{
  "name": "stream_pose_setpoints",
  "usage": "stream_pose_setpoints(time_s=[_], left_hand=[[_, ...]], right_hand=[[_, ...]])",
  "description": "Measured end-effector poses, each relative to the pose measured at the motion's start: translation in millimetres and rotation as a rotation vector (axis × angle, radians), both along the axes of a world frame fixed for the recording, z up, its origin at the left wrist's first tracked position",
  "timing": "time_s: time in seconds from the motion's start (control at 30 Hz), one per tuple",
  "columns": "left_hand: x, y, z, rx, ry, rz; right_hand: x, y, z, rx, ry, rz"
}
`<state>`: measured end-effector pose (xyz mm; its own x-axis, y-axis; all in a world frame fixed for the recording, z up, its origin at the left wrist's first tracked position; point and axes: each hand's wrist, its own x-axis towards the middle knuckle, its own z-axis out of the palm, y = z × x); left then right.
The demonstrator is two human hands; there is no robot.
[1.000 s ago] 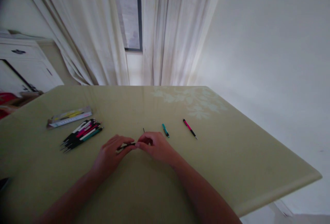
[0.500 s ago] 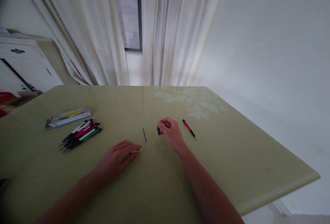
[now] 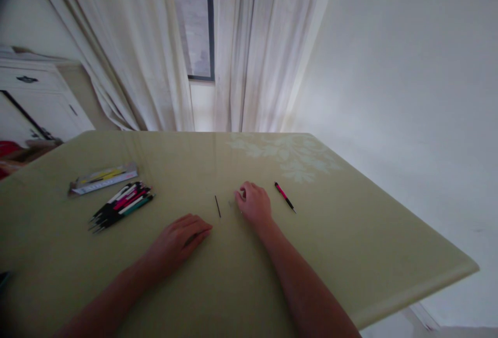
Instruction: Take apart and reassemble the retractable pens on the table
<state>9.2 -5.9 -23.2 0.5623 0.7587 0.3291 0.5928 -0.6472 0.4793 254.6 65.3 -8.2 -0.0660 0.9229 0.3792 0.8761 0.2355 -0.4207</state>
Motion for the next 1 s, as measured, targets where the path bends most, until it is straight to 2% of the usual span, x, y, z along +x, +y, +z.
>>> stream_pose_setpoints(time_s=[0.1,0.2,0.27,0.37,0.57,0.8,1.0], left_hand=[[-0.3,0.1,0.1,0.006,-0.012,0.006],[-0.1,-1.2,1.4,0.008,-0.015,0.063],[-0.1,-2.2,2.2,0.004,-0.011,0.114],[-1.5,-1.9,0.2,0.006,-0.011,0.172],[-6.5,4.7,-13.1,0.011,-0.01,0.156],[-5.1,4.5,-13.4,-0.017,0.019,0.162],[-6.7,5.5,-20.2,0.021,0.001,0.115]], right_hand=[[14.4,3.1,7.3,0.12,0.202,-0.057],[29.2,6.3,13.7,0.165,0.402,-0.157],[34.8,7.7,15.7,0.166,0.464,-0.206],[35.0,7.9,15.3,0.157,0.492,-0.208],[20.9,1.6,11.9,0.134,0.407,-0.115],[8.6,-5.0,8.4,0.104,0.178,0.011],[4.6,-6.2,4.0,0.029,0.115,0.048]])
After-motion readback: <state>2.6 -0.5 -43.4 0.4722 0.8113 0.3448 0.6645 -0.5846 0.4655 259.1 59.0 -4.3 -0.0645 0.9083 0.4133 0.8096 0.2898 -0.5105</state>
